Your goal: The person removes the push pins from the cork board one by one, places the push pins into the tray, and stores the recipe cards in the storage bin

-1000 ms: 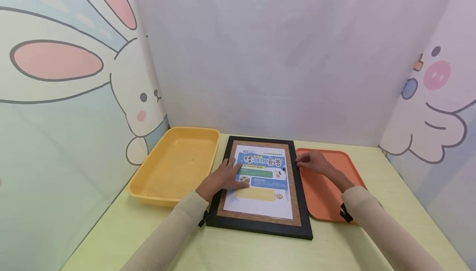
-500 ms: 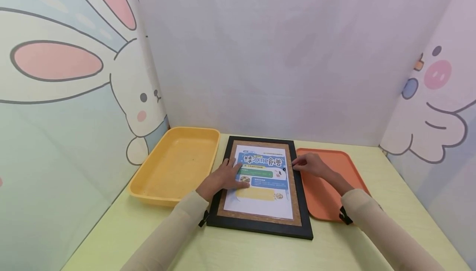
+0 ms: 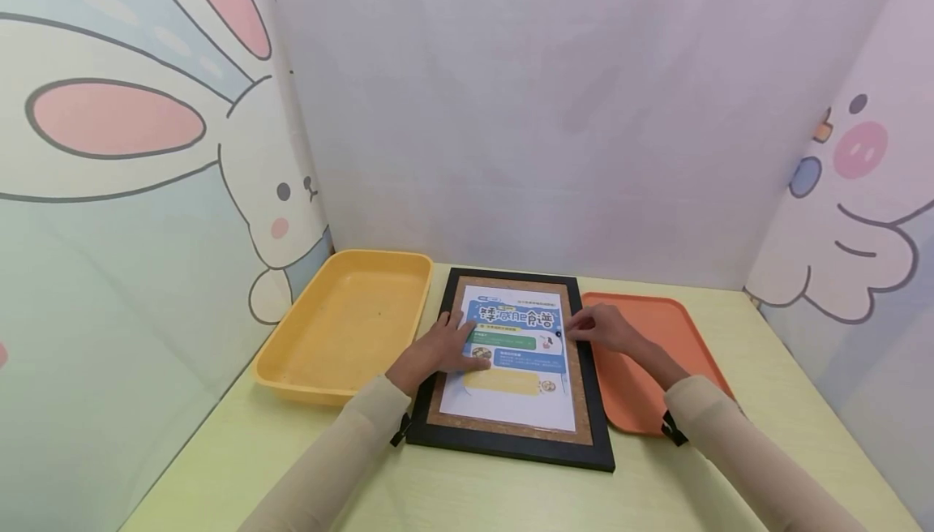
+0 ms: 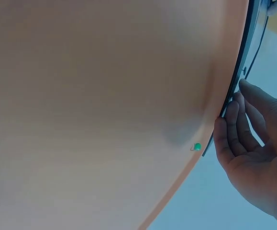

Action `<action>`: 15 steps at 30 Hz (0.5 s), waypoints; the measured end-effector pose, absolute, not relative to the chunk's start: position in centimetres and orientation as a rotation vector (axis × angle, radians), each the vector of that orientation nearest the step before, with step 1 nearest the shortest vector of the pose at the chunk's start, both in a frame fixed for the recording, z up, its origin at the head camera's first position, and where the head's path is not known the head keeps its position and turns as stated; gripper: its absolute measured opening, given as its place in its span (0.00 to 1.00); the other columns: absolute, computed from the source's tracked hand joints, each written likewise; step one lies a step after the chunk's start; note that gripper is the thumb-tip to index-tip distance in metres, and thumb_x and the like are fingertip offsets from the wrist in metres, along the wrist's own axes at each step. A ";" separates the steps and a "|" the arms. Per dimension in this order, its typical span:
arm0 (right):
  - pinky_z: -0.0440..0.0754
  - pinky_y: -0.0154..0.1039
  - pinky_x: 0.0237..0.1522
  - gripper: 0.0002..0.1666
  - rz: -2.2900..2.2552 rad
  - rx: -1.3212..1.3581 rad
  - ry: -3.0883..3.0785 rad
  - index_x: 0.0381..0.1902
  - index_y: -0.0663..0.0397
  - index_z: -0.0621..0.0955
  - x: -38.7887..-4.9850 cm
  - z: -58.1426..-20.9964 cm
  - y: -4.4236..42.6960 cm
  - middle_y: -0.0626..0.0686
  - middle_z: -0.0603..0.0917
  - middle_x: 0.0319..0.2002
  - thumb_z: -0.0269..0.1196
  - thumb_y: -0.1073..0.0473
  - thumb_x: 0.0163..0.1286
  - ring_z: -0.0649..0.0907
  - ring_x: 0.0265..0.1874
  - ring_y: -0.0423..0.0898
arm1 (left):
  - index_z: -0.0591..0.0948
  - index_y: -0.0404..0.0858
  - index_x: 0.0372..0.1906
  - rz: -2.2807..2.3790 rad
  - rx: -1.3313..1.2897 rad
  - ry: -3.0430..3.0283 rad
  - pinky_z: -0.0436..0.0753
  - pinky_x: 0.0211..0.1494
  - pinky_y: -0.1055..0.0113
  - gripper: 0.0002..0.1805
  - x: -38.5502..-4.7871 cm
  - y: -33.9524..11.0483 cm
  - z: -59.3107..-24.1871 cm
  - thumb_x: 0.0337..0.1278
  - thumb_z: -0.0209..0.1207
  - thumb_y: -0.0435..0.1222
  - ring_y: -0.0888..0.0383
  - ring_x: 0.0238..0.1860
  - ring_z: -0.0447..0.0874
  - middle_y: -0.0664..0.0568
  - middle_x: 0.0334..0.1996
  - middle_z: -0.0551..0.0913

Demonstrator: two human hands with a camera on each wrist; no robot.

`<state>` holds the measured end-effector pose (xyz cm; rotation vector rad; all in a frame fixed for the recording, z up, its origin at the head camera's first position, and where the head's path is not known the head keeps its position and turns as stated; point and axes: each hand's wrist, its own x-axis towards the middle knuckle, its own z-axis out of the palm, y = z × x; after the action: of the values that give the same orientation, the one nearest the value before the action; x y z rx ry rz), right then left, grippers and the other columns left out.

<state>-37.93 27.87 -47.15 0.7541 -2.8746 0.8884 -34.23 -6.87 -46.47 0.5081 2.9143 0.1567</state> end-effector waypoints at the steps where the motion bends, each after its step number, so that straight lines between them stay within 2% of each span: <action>1: 0.82 0.33 0.35 0.11 0.885 0.766 -2.876 0.47 0.60 0.90 -38.0 -47.2 27.8 0.52 0.90 0.40 0.73 0.62 0.67 0.83 0.32 0.42 | 0.61 0.47 0.82 0.150 0.509 2.917 0.66 0.76 0.42 0.55 -34.3 -6.9 -46.5 0.57 0.59 0.72 0.39 0.80 0.54 0.42 0.83 0.52; 9: 0.77 0.33 0.31 0.10 0.895 0.761 -2.873 0.45 0.61 0.91 -38.1 -47.2 27.5 0.53 0.90 0.39 0.73 0.63 0.67 0.80 0.30 0.43 | 0.62 0.46 0.82 0.150 0.519 2.920 0.67 0.75 0.44 0.55 -34.3 -6.7 -46.4 0.57 0.59 0.72 0.41 0.78 0.57 0.43 0.82 0.54; 15: 0.78 0.31 0.31 0.11 0.918 0.807 -2.891 0.45 0.60 0.91 -38.5 -47.3 26.9 0.52 0.91 0.40 0.74 0.61 0.67 0.81 0.30 0.41 | 0.62 0.46 0.82 0.148 0.517 2.923 0.67 0.75 0.43 0.55 -34.1 -6.8 -46.2 0.57 0.60 0.72 0.40 0.78 0.56 0.42 0.82 0.53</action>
<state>-38.46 26.93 -47.32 0.8067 -2.8909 0.9177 -34.10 -6.77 -46.24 0.5172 2.9233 0.1479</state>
